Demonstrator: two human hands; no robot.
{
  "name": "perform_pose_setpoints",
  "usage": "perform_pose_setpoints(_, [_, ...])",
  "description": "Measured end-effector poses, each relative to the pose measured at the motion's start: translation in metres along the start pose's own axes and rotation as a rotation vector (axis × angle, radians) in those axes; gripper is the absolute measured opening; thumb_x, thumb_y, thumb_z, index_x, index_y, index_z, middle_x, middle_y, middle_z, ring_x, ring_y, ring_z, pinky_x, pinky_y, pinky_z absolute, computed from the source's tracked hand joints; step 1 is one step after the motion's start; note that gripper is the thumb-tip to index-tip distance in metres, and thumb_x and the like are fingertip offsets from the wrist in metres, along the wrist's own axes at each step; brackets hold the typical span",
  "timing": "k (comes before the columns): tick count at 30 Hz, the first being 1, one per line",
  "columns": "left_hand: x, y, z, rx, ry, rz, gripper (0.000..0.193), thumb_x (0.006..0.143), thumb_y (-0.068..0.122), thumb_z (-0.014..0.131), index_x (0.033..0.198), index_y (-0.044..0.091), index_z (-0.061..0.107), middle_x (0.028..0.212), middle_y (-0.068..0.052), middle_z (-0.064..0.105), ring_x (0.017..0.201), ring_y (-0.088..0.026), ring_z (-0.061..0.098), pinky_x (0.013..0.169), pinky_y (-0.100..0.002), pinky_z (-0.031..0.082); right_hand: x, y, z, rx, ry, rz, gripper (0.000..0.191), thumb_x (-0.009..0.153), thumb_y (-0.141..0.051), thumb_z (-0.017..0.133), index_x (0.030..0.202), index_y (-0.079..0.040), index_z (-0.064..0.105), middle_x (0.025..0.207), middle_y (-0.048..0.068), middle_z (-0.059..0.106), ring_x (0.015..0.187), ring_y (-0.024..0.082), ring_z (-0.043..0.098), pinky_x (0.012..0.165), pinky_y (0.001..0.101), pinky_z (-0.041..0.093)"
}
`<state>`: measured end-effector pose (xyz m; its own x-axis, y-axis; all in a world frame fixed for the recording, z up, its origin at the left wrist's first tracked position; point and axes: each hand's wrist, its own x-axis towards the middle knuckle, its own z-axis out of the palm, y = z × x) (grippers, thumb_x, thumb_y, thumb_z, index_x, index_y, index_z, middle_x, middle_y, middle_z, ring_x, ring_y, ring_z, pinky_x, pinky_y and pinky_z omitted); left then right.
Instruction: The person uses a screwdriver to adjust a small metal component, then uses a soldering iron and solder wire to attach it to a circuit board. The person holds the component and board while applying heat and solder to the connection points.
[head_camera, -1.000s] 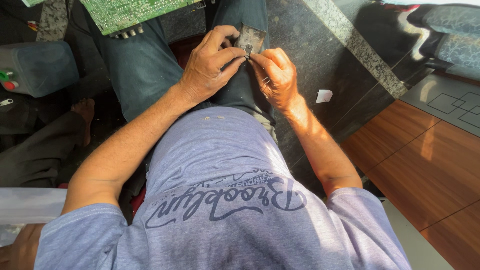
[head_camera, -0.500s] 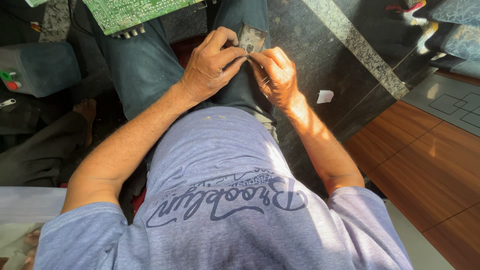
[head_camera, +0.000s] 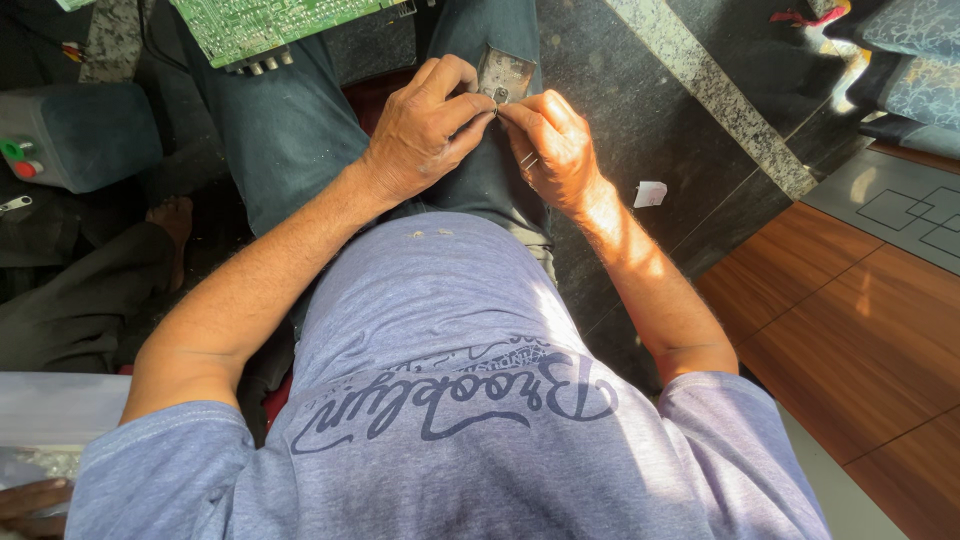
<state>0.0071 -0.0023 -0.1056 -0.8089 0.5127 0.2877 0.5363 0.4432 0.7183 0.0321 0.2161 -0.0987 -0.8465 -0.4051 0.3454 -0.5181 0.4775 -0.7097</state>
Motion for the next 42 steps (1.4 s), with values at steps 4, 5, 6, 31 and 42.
perform_pose_setpoints(4, [0.001,0.000,0.001,0.007,-0.003,0.004,0.014,0.096,0.009,0.083,0.105,0.006,0.074,0.106,-0.003,0.056,0.094,-0.015,0.059,0.078,-0.025,0.059,-0.001,0.003,0.001,-0.017,-0.013,-0.003,0.032,0.091,0.014,0.079,0.118,0.001,0.066,0.100,0.011,0.066,0.084,0.026,0.067,0.069,0.0337,0.057])
perform_pose_setpoints(5, [0.001,0.000,0.001,0.011,-0.005,0.006,0.014,0.096,0.009,0.083,0.105,0.006,0.074,0.106,-0.003,0.056,0.094,-0.015,0.059,0.078,-0.025,0.059,-0.002,0.004,0.002,-0.014,-0.011,-0.006,0.032,0.091,0.014,0.079,0.118,0.001,0.066,0.101,0.011,0.066,0.084,0.026,0.067,0.069,0.0338,0.057])
perform_pose_setpoints(6, [0.001,-0.001,0.001,0.012,-0.006,0.006,0.014,0.096,0.009,0.083,0.105,0.006,0.074,0.106,-0.003,0.056,0.095,-0.015,0.059,0.078,-0.025,0.059,-0.002,0.005,0.002,-0.012,-0.010,-0.009,0.032,0.091,0.014,0.078,0.118,0.001,0.066,0.101,0.011,0.066,0.084,0.026,0.067,0.069,0.0339,0.057])
perform_pose_setpoints(31, [0.004,0.001,-0.002,0.024,-0.049,0.011,0.014,0.095,0.012,0.084,0.104,0.008,0.074,0.110,-0.004,0.055,0.098,-0.016,0.061,0.078,-0.025,0.060,-0.006,0.005,0.002,-0.012,0.009,0.003,0.030,0.091,0.010,0.080,0.115,0.000,0.065,0.099,0.011,0.064,0.083,0.026,0.065,0.068,0.0361,0.054])
perform_pose_setpoints(42, [-0.002,-0.008,0.001,-0.052,-0.076,0.029,0.022,0.096,0.013,0.086,0.111,0.010,0.071,0.146,-0.007,0.046,0.104,-0.016,0.061,0.087,-0.027,0.061,-0.025,-0.017,-0.028,0.067,-0.099,0.476,0.011,0.113,-0.001,0.051,0.124,-0.003,0.054,0.099,0.020,0.059,0.085,0.030,0.062,0.077,0.0380,0.051])
